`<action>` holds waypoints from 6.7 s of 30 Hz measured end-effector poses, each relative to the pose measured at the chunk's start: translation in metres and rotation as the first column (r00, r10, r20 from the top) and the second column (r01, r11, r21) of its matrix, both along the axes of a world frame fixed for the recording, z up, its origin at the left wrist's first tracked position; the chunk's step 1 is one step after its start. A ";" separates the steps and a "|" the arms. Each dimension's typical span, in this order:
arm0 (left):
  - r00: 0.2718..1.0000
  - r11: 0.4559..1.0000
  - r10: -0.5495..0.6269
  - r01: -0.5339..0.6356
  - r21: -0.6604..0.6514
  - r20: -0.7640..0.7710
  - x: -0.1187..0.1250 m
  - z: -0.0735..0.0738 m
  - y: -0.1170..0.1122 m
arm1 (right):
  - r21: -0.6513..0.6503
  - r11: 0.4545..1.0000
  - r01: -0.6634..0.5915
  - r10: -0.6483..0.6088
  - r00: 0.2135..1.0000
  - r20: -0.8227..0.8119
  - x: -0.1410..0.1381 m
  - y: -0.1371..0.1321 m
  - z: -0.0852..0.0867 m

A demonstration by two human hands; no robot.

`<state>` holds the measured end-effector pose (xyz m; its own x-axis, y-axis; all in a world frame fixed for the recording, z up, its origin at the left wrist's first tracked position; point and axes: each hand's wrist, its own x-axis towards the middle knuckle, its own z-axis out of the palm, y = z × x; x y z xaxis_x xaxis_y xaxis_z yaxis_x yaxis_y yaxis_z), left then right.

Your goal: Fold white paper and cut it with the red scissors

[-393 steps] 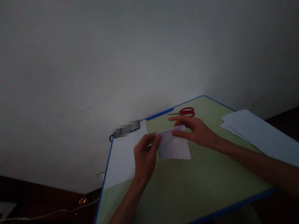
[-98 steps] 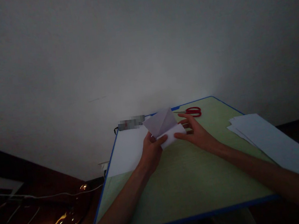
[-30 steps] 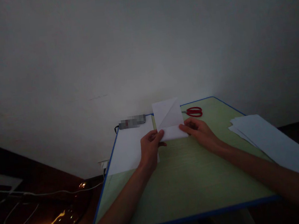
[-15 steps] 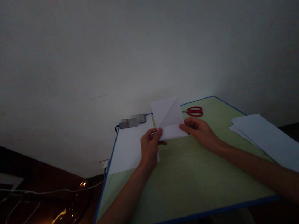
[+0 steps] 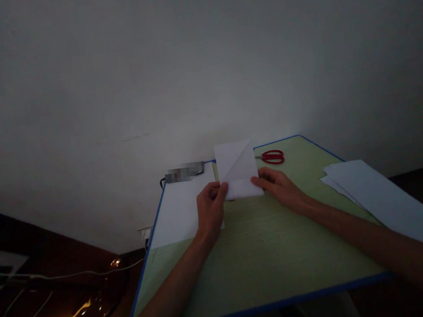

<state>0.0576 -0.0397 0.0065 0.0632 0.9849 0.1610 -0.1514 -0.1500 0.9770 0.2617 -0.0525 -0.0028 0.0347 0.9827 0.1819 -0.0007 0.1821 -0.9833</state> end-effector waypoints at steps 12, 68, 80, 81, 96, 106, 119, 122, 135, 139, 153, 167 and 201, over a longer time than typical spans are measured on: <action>0.990 0.994 -0.071 0.080 0.072 -0.122 0.005 0.006 -0.010 | -0.194 0.976 -0.097 0.060 0.981 -0.187 0.000 -0.005 0.004; 0.953 0.994 -0.111 0.112 -0.012 -0.282 0.003 0.011 -0.010 | -0.062 0.995 -0.073 0.074 0.997 0.020 0.006 -0.006 0.010; 0.940 0.992 0.001 0.041 0.115 -0.340 0.003 0.009 -0.011 | -0.095 0.987 -0.131 0.134 0.991 0.018 0.008 -0.002 0.005; 0.939 0.992 0.003 0.040 0.117 -0.344 0.002 0.008 -0.011 | -0.099 0.986 -0.138 0.140 0.990 0.017 0.008 -0.002 0.005; 0.971 0.977 -0.197 0.182 -0.112 -0.138 0.003 0.013 -0.011 | -0.029 0.999 -0.018 0.019 0.998 0.058 0.013 -0.002 0.013; 0.954 0.940 -0.299 0.292 -0.178 -0.017 0.002 0.011 -0.011 | -0.019 1.000 -0.006 0.007 1.000 0.016 0.017 0.001 0.013; 0.960 0.996 -0.090 0.088 -0.019 -0.264 0.006 0.016 -0.015 | -0.032 0.993 -0.114 0.105 0.974 -0.201 0.001 -0.001 0.002; 0.971 0.998 0.058 -0.051 0.037 -0.234 0.008 0.019 -0.019 | -0.019 0.978 -0.206 0.198 0.959 -0.205 -0.013 -0.007 0.001; 0.979 0.996 -0.061 0.073 0.055 -0.195 0.019 0.009 -0.024 | -0.014 0.984 -0.179 0.175 0.970 -0.166 -0.026 -0.019 0.008; 0.971 0.996 -0.086 0.089 0.004 -0.221 0.018 0.008 -0.022 | -0.017 0.988 -0.157 0.151 0.973 -0.176 -0.021 -0.019 0.013; 0.992 1.000 0.016 -0.014 -0.020 0.123 0.003 0.019 -0.005 | 0.001 0.998 0.056 -0.056 0.991 -0.123 -0.004 -0.004 0.006; 0.707 0.875 -0.459 0.466 -0.134 -0.538 -0.021 0.041 -0.005 | -0.018 0.937 -0.348 0.340 0.900 0.274 0.010 -0.018 0.023; 0.955 0.978 -0.202 0.187 -0.087 -0.219 -0.007 0.027 -0.008 | 0.147 0.976 -0.162 0.117 0.954 0.276 0.019 -0.012 0.028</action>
